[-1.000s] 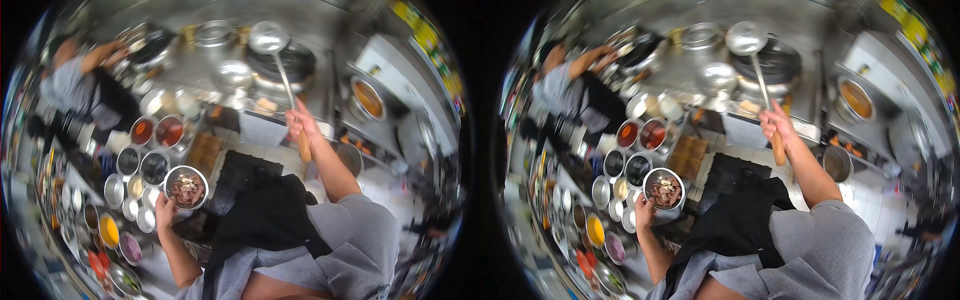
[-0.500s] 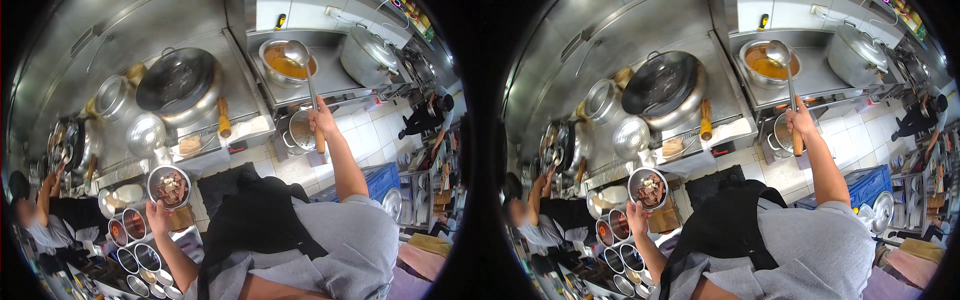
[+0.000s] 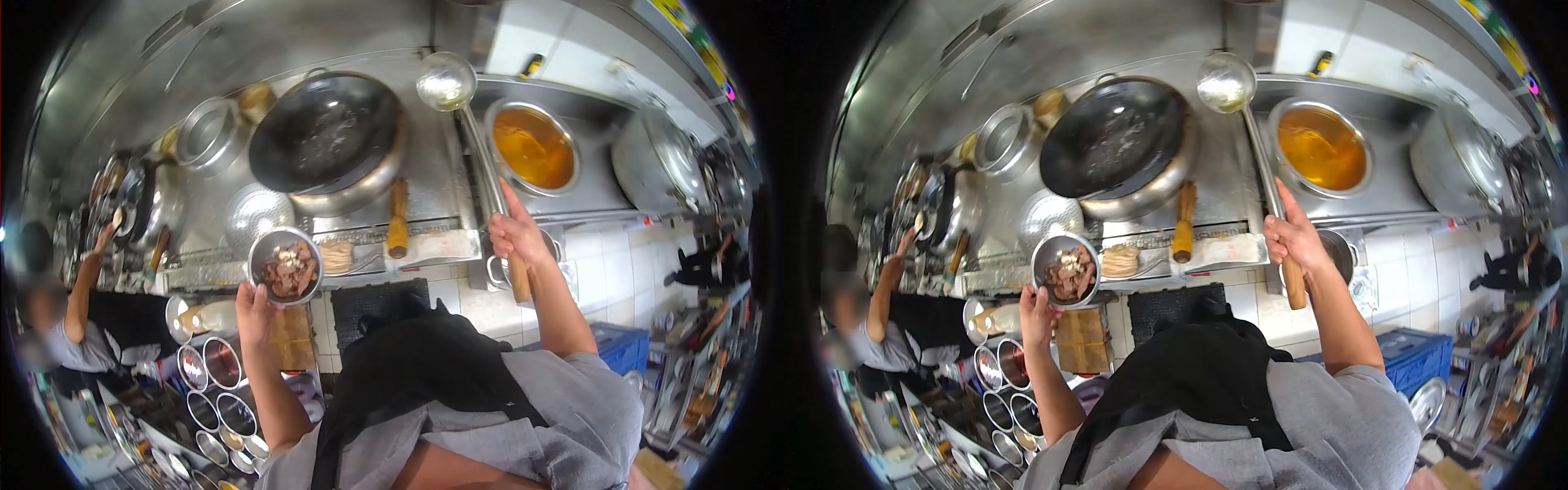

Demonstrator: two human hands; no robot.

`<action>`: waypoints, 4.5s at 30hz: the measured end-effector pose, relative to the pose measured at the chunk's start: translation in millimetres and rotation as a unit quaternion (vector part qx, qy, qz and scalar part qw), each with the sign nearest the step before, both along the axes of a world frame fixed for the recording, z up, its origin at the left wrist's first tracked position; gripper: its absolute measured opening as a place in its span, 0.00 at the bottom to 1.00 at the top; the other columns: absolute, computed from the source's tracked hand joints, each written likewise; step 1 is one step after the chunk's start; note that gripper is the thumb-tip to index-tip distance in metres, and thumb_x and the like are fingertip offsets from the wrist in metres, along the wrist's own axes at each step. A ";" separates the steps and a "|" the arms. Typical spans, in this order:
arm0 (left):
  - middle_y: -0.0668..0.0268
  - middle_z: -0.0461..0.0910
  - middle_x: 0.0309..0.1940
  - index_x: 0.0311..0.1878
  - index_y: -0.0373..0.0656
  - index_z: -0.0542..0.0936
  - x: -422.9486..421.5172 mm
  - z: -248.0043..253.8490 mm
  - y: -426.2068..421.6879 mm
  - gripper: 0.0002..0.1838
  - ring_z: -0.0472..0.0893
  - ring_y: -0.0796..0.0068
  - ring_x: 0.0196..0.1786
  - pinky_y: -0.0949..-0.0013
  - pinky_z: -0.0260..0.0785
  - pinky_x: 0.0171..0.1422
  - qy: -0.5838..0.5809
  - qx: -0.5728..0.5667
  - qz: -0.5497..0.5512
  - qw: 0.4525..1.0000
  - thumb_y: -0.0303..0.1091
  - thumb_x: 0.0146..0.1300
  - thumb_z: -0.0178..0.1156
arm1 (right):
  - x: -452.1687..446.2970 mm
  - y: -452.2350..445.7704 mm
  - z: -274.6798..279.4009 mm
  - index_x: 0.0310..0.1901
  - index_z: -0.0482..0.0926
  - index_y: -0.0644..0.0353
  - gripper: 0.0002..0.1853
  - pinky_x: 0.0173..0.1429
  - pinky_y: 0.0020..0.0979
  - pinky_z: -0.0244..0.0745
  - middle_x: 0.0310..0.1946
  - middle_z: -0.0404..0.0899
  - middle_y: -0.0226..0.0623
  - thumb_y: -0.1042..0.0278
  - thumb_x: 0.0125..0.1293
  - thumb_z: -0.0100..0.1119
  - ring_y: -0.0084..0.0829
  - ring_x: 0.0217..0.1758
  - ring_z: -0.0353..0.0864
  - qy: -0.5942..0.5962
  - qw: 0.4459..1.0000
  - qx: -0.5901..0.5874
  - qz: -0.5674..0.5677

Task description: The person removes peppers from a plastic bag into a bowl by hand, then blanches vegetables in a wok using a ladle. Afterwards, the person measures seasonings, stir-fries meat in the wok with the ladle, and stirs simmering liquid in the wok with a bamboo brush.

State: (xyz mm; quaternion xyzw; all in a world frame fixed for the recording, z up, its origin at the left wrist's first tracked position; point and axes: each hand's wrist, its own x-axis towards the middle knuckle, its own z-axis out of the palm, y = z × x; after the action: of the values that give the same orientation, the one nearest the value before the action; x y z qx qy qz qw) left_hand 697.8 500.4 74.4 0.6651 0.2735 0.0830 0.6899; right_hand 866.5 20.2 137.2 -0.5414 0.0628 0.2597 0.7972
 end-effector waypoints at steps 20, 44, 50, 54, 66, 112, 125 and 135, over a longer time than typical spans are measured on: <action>0.59 0.81 0.35 0.37 0.39 0.74 279.0 -40.4 120.8 0.07 0.86 0.68 0.34 0.67 0.81 0.35 -0.083 -0.041 -0.086 0.992 0.30 0.69 0.59 | -23.6 208.4 -135.4 0.81 0.40 0.41 0.45 0.22 0.27 0.70 0.55 0.76 0.42 0.81 0.67 0.48 0.24 0.20 0.71 -0.290 0.885 -0.362 0.038; 0.42 0.73 0.62 0.42 0.40 0.76 344.5 -61.3 103.1 0.09 0.74 0.39 0.62 0.47 0.71 0.62 -0.116 0.500 -0.037 0.858 0.29 0.60 0.63 | 57.0 219.6 -82.4 0.79 0.41 0.35 0.46 0.56 0.52 0.74 0.46 0.81 0.66 0.75 0.66 0.53 0.64 0.50 0.80 -0.274 0.805 -0.504 0.150; 0.58 0.82 0.32 0.33 0.37 0.73 251.7 -72.3 119.6 0.08 0.86 0.70 0.35 0.66 0.84 0.41 -0.089 0.016 0.205 0.974 0.25 0.67 0.61 | 66.1 233.0 -41.2 0.80 0.40 0.39 0.46 0.24 0.29 0.74 0.35 0.78 0.35 0.76 0.68 0.54 0.26 0.20 0.75 -0.175 0.932 -0.133 0.289; 0.53 0.80 0.42 0.45 0.35 0.70 145.2 -74.2 96.2 0.07 0.86 0.60 0.40 0.64 0.86 0.45 -0.176 -0.237 0.312 0.903 0.27 0.71 0.58 | 47.8 266.3 -25.6 0.80 0.37 0.39 0.46 0.14 0.21 0.59 0.30 0.69 0.31 0.74 0.70 0.56 0.16 0.12 0.62 0.007 0.898 0.133 0.419; 0.57 0.80 0.48 0.56 0.36 0.70 -226.8 -94.3 -54.8 0.12 0.85 0.65 0.42 0.66 0.84 0.45 -0.078 -0.210 0.506 0.833 0.29 0.74 0.54 | -103.1 391.5 -38.8 0.80 0.41 0.44 0.41 0.18 0.26 0.68 0.31 0.71 0.31 0.77 0.72 0.49 0.18 0.15 0.66 -0.076 0.664 -0.012 0.744; 0.46 0.72 0.66 0.41 0.39 0.78 332.7 -53.2 20.0 0.09 0.73 0.42 0.65 0.49 0.68 0.67 -0.026 0.514 -0.063 0.855 0.30 0.58 0.62 | -41.8 52.8 -41.2 0.80 0.45 0.38 0.45 0.34 0.37 0.76 0.31 0.78 0.41 0.80 0.67 0.52 0.35 0.26 0.79 -0.140 0.921 -0.330 0.155; 0.45 0.81 0.52 0.31 0.34 0.72 325.4 -47.1 72.3 0.08 0.77 0.50 0.64 0.56 0.71 0.62 -0.213 0.438 -0.076 0.870 0.23 0.58 0.63 | -56.4 108.7 -63.3 0.79 0.50 0.45 0.43 0.71 0.41 0.66 0.71 0.65 0.54 0.80 0.64 0.56 0.53 0.72 0.67 -0.249 0.885 -0.392 0.029; 0.60 0.77 0.36 0.33 0.39 0.68 274.9 -75.7 79.6 0.12 0.84 0.64 0.38 0.62 0.84 0.48 -0.155 0.012 -0.063 0.986 0.24 0.68 0.62 | -329.0 78.5 -76.0 0.80 0.43 0.42 0.43 0.20 0.25 0.64 0.21 0.62 0.24 0.81 0.69 0.51 0.19 0.16 0.62 0.136 0.900 -0.243 -0.336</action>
State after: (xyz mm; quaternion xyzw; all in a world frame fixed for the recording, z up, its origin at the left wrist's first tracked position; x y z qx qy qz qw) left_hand 972.8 580.0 -1.3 0.6682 0.1195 0.1446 0.7199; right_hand 537.5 98.6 61.2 -0.6245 0.4098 0.0240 0.6645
